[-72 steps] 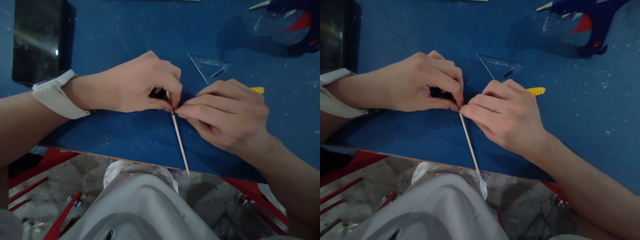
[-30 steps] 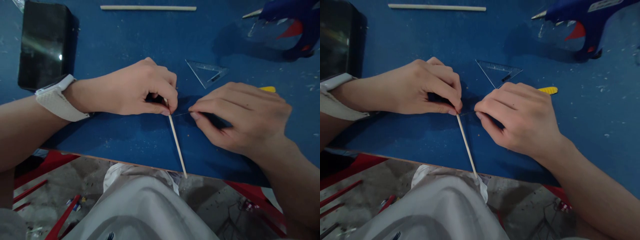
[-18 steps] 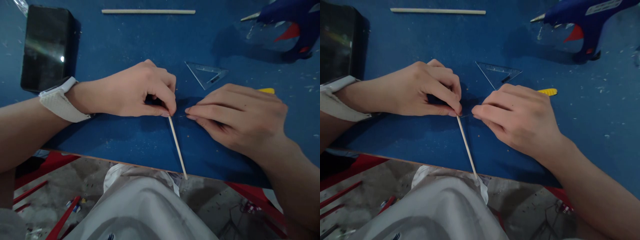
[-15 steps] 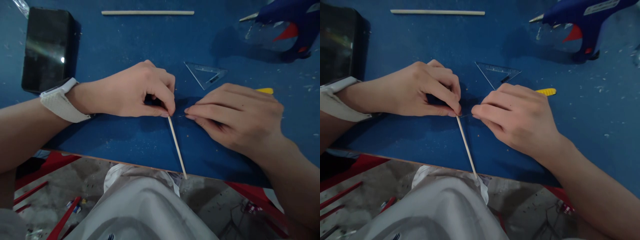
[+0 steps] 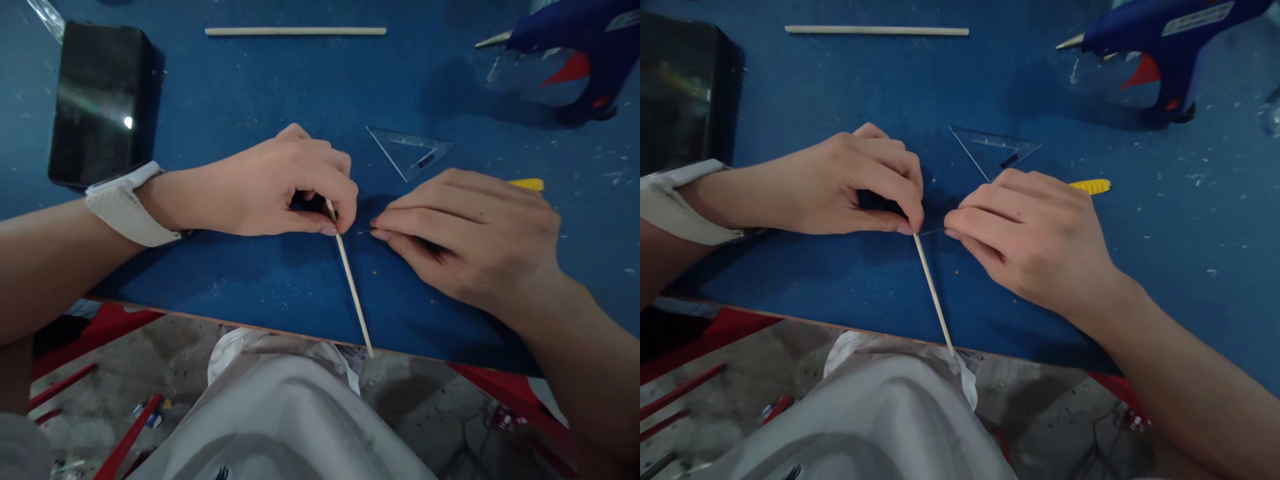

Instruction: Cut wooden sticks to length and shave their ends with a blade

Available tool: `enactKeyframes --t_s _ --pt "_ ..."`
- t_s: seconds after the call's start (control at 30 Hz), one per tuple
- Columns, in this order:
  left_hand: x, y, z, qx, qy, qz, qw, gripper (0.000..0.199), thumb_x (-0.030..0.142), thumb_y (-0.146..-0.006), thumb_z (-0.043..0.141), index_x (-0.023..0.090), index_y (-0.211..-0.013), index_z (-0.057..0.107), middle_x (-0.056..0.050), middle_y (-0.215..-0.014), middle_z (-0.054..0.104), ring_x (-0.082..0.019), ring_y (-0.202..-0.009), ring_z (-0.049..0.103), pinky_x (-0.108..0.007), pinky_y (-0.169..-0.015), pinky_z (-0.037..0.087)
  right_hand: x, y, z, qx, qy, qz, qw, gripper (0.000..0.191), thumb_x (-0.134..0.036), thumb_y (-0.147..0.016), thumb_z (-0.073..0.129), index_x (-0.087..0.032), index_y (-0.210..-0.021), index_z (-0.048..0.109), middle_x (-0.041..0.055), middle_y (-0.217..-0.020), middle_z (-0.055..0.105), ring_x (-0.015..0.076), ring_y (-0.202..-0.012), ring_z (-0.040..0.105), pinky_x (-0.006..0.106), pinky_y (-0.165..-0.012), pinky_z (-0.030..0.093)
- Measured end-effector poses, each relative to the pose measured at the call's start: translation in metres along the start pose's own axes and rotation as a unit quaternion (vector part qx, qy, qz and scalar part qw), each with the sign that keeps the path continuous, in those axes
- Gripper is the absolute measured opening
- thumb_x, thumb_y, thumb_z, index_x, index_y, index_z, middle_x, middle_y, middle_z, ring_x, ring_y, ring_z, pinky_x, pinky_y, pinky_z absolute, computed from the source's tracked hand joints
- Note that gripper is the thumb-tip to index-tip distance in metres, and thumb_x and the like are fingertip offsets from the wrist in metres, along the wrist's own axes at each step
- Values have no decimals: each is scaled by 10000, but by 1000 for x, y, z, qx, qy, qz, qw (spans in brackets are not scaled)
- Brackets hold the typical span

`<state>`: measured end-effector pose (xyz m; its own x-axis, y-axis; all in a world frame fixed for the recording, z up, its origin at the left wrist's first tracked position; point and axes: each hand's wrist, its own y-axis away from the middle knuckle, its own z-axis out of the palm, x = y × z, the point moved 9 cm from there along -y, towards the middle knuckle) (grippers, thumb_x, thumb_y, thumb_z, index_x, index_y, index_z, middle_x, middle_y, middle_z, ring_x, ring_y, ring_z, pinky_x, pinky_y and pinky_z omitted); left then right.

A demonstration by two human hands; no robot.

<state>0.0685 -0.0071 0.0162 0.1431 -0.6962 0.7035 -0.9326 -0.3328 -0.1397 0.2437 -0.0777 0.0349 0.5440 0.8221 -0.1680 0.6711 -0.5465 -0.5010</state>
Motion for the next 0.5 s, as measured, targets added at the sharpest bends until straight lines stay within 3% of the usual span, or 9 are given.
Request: enactKeyframes --t_s 0.17,0.5 --pt "-7 0 -1 19 29 -29 999 221 379 -1245 776 362 -1090 932 -16 -1085 905 -230 -1034 844 -424 -1165 572 -3 -3 0 -6 10 4 1000 145 -140 -1173 870 -277 -1220 851 -3 -1162 946 244 -947 844 432 -808 622" --pt "-14 1 -2 17 45 -53 997 240 514 -1234 815 391 -1093 965 -27 -1143 947 -252 -1052 853 -457 -1218 635 2 -1 5 -11 17 14 1000 183 -163 -1198 852 -339 -1158 886 -32 -1117 958 229 -902 863 426 -784 695"
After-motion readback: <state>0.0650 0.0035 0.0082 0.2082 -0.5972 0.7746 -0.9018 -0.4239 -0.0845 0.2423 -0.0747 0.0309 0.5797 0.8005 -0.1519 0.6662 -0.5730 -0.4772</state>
